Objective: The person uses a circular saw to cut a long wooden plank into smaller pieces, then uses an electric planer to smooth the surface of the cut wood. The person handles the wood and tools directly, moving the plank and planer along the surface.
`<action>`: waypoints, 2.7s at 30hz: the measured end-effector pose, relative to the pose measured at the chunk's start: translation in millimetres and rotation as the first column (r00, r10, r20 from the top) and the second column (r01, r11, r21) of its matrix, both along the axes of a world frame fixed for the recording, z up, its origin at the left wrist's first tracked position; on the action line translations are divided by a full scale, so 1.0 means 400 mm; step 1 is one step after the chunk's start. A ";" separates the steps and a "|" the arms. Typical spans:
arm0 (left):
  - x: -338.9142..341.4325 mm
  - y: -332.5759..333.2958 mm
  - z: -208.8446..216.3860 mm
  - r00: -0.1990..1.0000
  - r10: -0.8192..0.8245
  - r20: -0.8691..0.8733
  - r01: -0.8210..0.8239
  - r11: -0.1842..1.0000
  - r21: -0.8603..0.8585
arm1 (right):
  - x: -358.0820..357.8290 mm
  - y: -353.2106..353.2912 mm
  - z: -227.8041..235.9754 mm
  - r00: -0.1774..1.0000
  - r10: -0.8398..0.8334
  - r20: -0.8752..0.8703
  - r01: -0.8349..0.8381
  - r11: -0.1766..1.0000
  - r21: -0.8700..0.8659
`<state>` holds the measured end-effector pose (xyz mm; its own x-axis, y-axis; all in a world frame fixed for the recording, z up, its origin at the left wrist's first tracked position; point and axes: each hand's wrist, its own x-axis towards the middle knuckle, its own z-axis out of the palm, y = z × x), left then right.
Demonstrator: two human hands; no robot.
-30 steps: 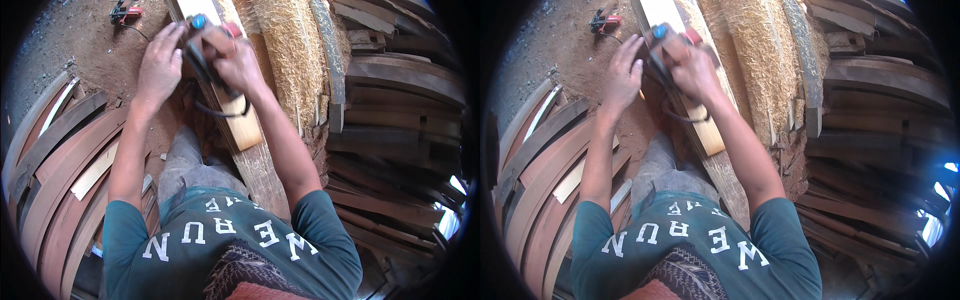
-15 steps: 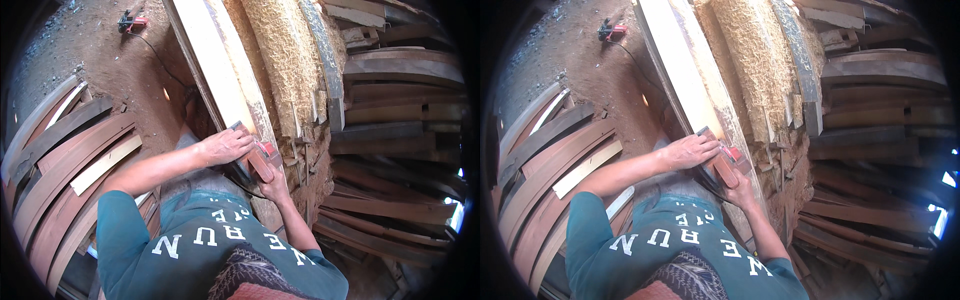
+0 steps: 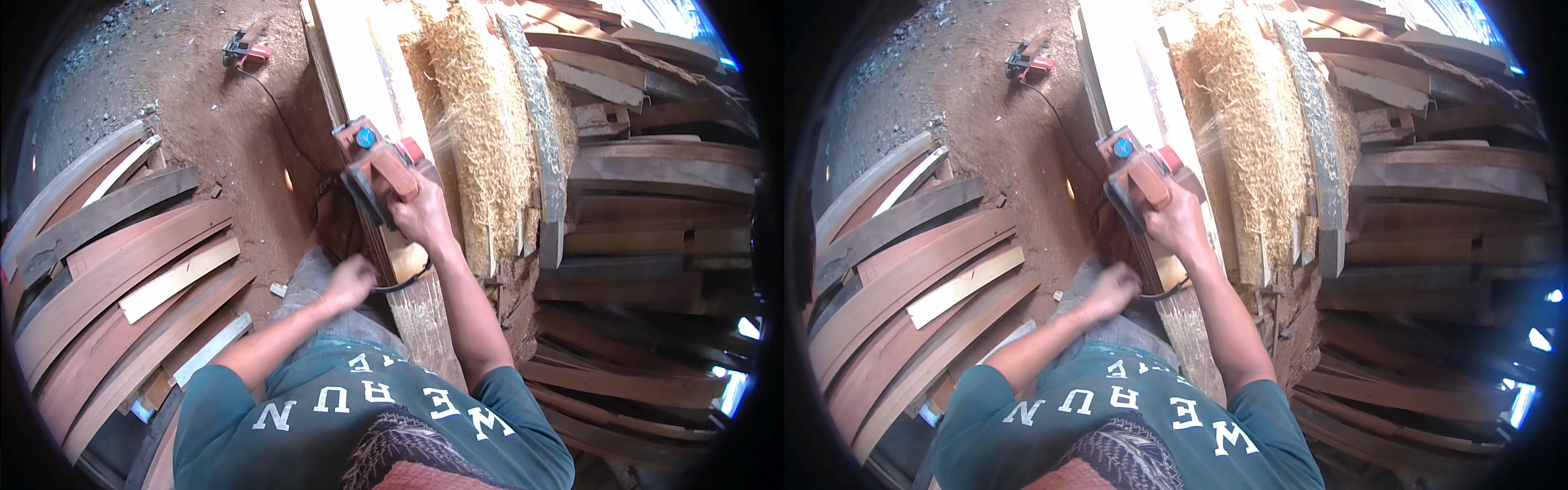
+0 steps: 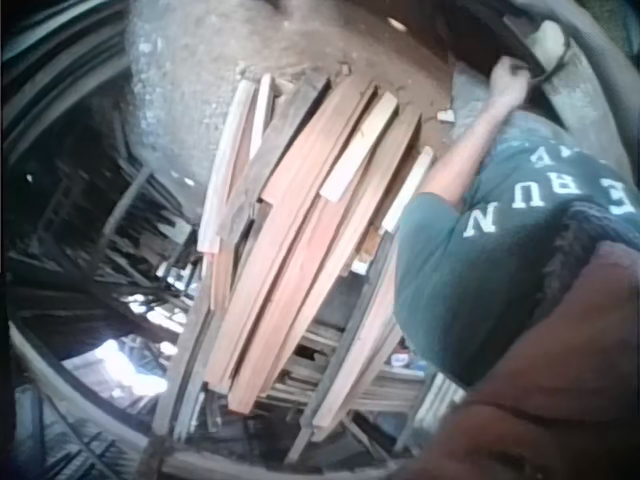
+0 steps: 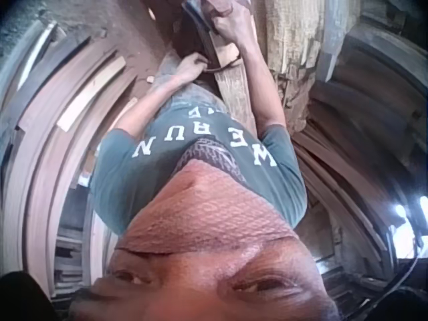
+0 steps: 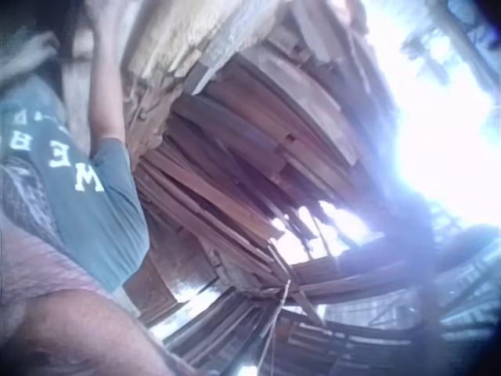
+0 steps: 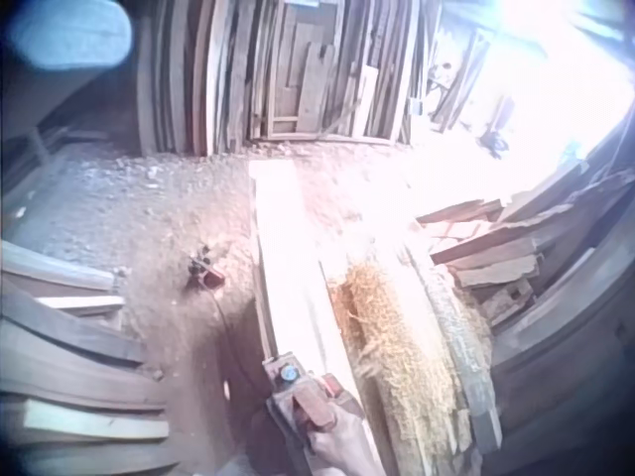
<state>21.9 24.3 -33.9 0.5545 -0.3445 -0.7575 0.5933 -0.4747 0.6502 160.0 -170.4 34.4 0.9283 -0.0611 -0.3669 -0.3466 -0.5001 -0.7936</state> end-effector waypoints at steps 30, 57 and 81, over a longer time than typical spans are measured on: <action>-0.037 -0.048 -0.153 0.186 0.082 -0.979 -0.581 0.813 -0.043 | 1.004 0.209 -0.066 0.962 0.064 0.267 -0.006 0.977 -0.213; 0.407 -0.338 -0.060 0.650 0.039 0.759 -0.497 0.777 0.386 | -0.759 -0.330 0.091 0.751 -0.607 -0.259 0.630 0.776 0.010; 0.342 -0.234 -0.049 0.685 0.022 0.728 -0.486 0.758 0.435 | -0.719 -0.358 0.059 0.762 -0.573 -0.303 0.620 0.780 0.083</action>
